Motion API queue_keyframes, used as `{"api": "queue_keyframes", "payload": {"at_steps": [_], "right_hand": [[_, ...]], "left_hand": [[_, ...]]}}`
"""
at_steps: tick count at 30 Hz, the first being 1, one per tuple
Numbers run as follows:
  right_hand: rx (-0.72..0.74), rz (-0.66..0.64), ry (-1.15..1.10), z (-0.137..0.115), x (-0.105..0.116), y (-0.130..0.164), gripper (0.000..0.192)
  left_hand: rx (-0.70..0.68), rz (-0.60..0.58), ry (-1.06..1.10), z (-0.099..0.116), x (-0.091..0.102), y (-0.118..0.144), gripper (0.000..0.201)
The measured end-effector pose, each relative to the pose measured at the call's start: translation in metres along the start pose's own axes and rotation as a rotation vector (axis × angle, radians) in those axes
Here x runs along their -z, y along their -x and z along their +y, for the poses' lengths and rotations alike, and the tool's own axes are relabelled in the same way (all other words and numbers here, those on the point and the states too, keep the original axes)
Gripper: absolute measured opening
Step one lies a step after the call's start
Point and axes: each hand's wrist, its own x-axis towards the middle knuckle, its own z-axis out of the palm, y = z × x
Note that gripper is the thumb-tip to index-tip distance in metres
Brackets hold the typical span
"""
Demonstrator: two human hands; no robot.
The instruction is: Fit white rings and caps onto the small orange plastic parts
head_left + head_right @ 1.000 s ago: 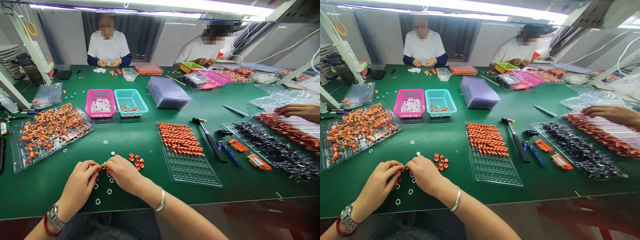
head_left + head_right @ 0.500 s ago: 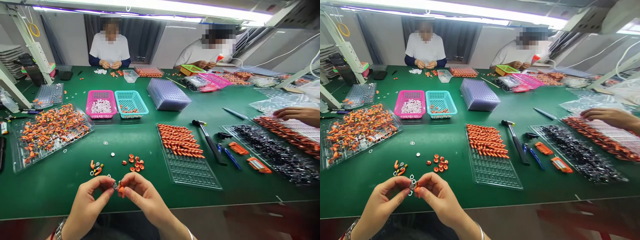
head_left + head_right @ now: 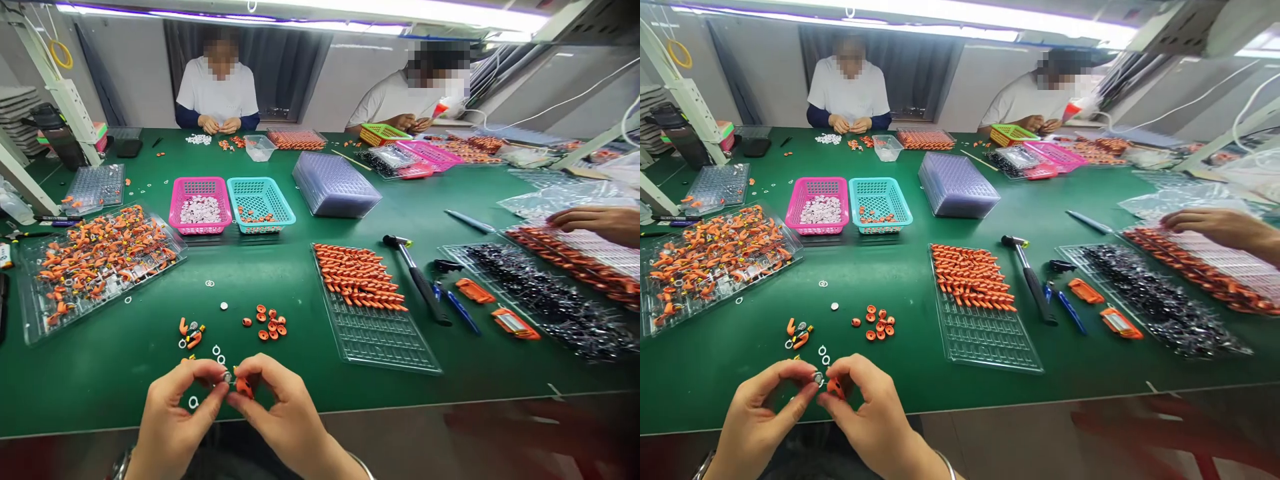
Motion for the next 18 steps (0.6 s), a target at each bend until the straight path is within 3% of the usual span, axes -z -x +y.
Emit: {"api": "queue_keyframes", "payload": {"at_steps": [5,11,13,16,18], "right_hand": [[0.254,0.037,0.252,-0.004,-0.003,0.001,0.013],[0.276,0.081,0.219,-0.015,-0.002,-0.002,0.015],[0.289,0.086,0.216,-0.016,-0.001,-0.001,0.017],[0.341,0.068,0.205,-0.016,0.002,0.001,0.019],[0.387,0.036,0.200,-0.015,0.004,0.004,0.021]], "left_hand": [[-0.242,0.070,-0.154,-0.001,-0.001,0.008,0.025],[-0.354,0.069,-0.161,-0.003,-0.004,0.016,0.037],[-0.251,0.028,-0.066,-0.001,-0.002,0.016,0.032],[0.092,-0.134,0.183,0.003,0.002,0.011,0.006],[0.322,-0.270,0.377,0.004,0.005,0.007,0.017]]}}
